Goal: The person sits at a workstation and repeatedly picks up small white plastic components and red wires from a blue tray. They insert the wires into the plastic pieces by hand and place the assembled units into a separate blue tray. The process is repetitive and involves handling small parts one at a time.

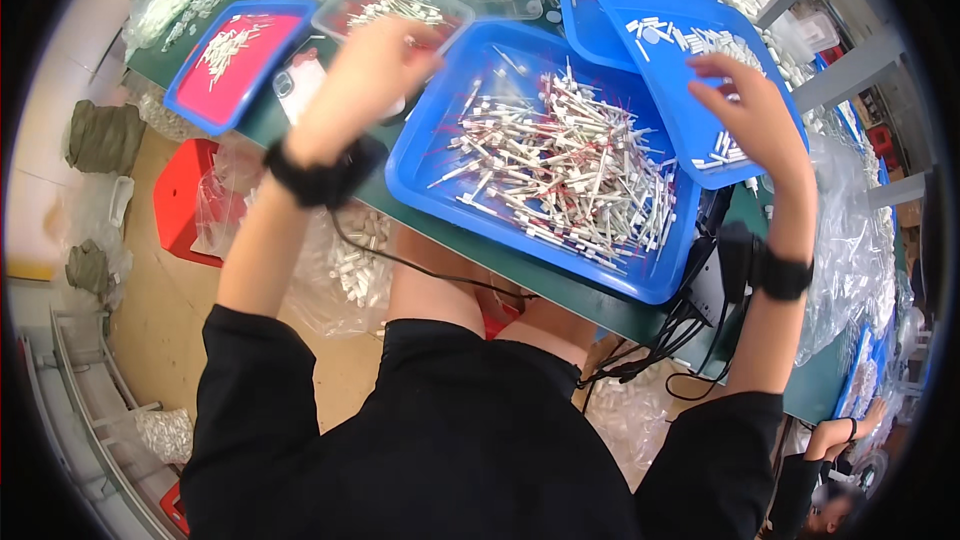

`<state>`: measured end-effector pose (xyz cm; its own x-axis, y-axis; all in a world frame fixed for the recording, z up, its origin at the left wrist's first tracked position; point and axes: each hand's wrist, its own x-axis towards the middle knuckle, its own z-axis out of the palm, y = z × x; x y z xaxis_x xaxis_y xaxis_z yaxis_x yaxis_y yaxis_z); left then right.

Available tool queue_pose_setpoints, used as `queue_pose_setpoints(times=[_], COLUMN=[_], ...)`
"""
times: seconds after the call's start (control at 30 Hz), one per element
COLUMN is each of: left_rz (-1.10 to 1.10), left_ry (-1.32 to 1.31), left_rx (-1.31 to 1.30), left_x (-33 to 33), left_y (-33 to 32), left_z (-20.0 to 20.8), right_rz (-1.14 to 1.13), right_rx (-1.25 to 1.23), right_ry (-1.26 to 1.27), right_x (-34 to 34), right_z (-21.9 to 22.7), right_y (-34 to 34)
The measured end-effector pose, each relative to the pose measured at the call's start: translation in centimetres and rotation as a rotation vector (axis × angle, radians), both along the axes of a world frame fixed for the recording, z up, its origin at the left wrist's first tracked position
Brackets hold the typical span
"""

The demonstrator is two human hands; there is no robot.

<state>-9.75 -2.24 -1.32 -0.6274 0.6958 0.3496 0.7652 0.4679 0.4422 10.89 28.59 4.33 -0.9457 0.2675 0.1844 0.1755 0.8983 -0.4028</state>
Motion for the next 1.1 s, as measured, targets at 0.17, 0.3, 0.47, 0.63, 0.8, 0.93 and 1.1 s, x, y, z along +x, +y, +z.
queue_pose_setpoints(times=[0.17,0.3,0.47,0.63,0.8,0.93,1.1], left_rz=[0.058,0.114,0.007,-0.129,0.003,-0.033,-0.254], left_ry=[0.306,0.231,0.344,0.529,0.482,0.332,-0.261], left_rx=[-0.168,-0.296,-0.399,-0.317,-0.215,0.338,0.781], left_x=[-8.7,-8.9,-8.7,-9.2,-8.6,-5.3,1.2], left_y=[0.8,1.2,1.6,0.8,1.2,1.5,2.0], left_z=[-1.8,-1.9,-1.0,-1.3,-0.6,1.7,3.7], right_rz=[0.136,0.137,0.148,0.228,0.179,0.073,-0.061], right_rx=[0.120,0.243,0.269,0.171,0.140,0.151,0.119], right_ry=[0.074,-0.072,0.024,0.059,0.055,-0.044,0.089], right_x=[-5.1,-6.2,-6.2,-6.5,-6.6,-5.8,-2.5], right_z=[-5.2,-5.4,-5.6,-5.5,-6.0,-5.5,-3.1], right_y=[3.2,2.8,2.9,1.6,1.8,2.2,2.3])
